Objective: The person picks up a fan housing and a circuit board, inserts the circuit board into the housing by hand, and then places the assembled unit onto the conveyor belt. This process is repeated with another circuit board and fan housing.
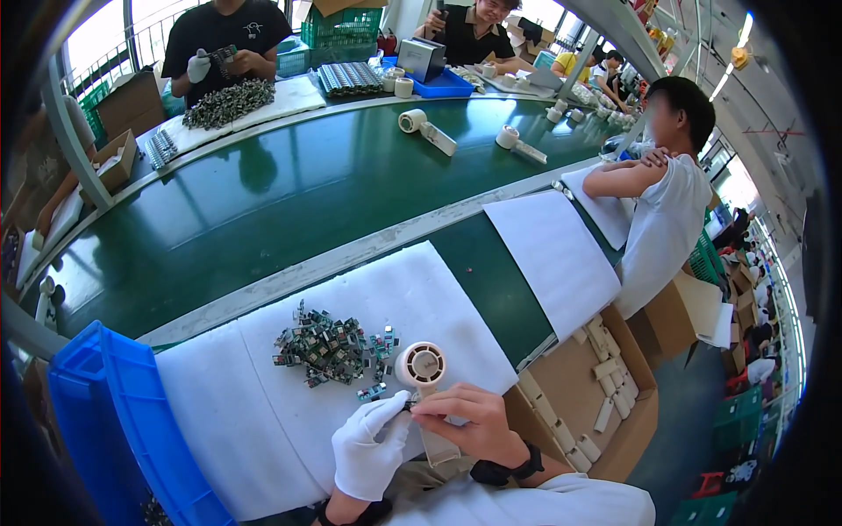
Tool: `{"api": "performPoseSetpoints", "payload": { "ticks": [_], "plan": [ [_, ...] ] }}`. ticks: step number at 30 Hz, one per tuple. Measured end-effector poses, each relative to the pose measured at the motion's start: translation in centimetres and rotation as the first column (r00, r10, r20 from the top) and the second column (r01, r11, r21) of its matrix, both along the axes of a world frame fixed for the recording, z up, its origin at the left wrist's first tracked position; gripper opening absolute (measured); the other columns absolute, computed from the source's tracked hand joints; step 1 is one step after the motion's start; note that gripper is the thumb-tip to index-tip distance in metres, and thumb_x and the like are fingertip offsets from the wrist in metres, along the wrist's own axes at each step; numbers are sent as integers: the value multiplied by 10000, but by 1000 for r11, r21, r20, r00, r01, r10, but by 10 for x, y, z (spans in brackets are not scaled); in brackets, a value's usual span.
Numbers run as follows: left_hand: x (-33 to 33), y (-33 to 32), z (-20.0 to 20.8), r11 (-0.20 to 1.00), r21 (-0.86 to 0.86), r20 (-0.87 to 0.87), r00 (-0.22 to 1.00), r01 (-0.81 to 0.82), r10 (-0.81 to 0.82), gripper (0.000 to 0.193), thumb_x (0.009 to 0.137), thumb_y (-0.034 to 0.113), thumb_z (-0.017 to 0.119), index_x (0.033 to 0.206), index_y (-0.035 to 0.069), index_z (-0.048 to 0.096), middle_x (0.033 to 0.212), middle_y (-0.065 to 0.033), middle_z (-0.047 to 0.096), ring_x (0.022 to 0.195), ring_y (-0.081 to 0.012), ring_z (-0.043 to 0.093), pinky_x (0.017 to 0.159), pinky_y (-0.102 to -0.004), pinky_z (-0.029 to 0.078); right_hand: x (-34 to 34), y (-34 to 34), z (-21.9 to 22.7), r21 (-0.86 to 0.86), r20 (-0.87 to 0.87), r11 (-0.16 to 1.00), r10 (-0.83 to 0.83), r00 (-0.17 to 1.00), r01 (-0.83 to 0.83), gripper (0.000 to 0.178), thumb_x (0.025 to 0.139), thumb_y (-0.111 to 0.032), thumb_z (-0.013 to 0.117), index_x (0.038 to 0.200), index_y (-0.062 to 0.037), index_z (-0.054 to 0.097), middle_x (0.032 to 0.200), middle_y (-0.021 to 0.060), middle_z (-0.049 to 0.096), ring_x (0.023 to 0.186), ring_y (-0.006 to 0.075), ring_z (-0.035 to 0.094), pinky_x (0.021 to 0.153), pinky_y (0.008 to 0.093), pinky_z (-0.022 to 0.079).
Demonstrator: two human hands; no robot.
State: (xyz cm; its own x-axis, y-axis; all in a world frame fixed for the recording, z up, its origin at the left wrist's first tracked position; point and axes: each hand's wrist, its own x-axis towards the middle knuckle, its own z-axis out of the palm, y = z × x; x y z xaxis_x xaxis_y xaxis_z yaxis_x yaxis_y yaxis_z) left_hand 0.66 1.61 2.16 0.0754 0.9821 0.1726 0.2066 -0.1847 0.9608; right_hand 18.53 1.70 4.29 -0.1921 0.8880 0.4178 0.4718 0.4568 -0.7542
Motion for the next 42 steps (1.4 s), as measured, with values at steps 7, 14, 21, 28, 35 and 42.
{"api": "performPoseSetpoints", "payload": {
  "ticks": [7,14,21,28,35,42],
  "plan": [
    [4,8,-3,998,51,10,999,-42,41,311,840,-5,760,1143,61,747,1013,-101,741,832,-162,720,703,-271,569,2,5,-3,118,133,987,-125,983,109,241,803,-63,811,1035,-102,763,957,44,751,737,199,670,667,284,539],
    [2,2,0,997,69,-9,999,-39,39,296,836,11,773,1126,66,750,1016,-114,742,830,-193,725,701,-284,570,-3,-1,-5,72,152,991,-121,981,112,243,813,-58,801,1048,-103,757,902,43,741,715,186,662,658,287,532],
    [2,-6,2,991,133,-38,999,-29,34,283,823,-2,766,1098,63,750,1011,-139,740,849,-275,722,737,-336,569,0,-11,-5,-26,44,989,-141,989,142,210,791,-63,837,986,-94,766,864,56,737,728,151,666,636,282,526],
    [1,10,2,993,115,-44,999,10,-5,292,831,-16,744,1111,65,739,1029,-143,732,900,-290,715,784,-347,564,-1,3,-5,-92,-45,979,-185,982,181,169,827,-52,805,976,-71,729,833,34,698,685,126,615,637,271,501],
    [4,9,-10,1000,2,78,997,8,-8,307,846,-22,750,1139,68,741,1051,-98,742,897,-190,715,757,-292,561,0,9,-17,-109,-143,981,-174,974,159,175,828,-58,797,960,-72,683,866,6,729,644,82,579,591,235,437],
    [-3,-2,-1,999,-23,11,999,47,-47,313,868,-63,719,1170,22,728,1143,-108,725,1004,-171,691,870,-288,555,5,3,-8,-235,-153,969,-116,981,78,180,829,-65,794,954,-76,664,868,-4,744,632,66,551,592,225,412]
  ]
}}
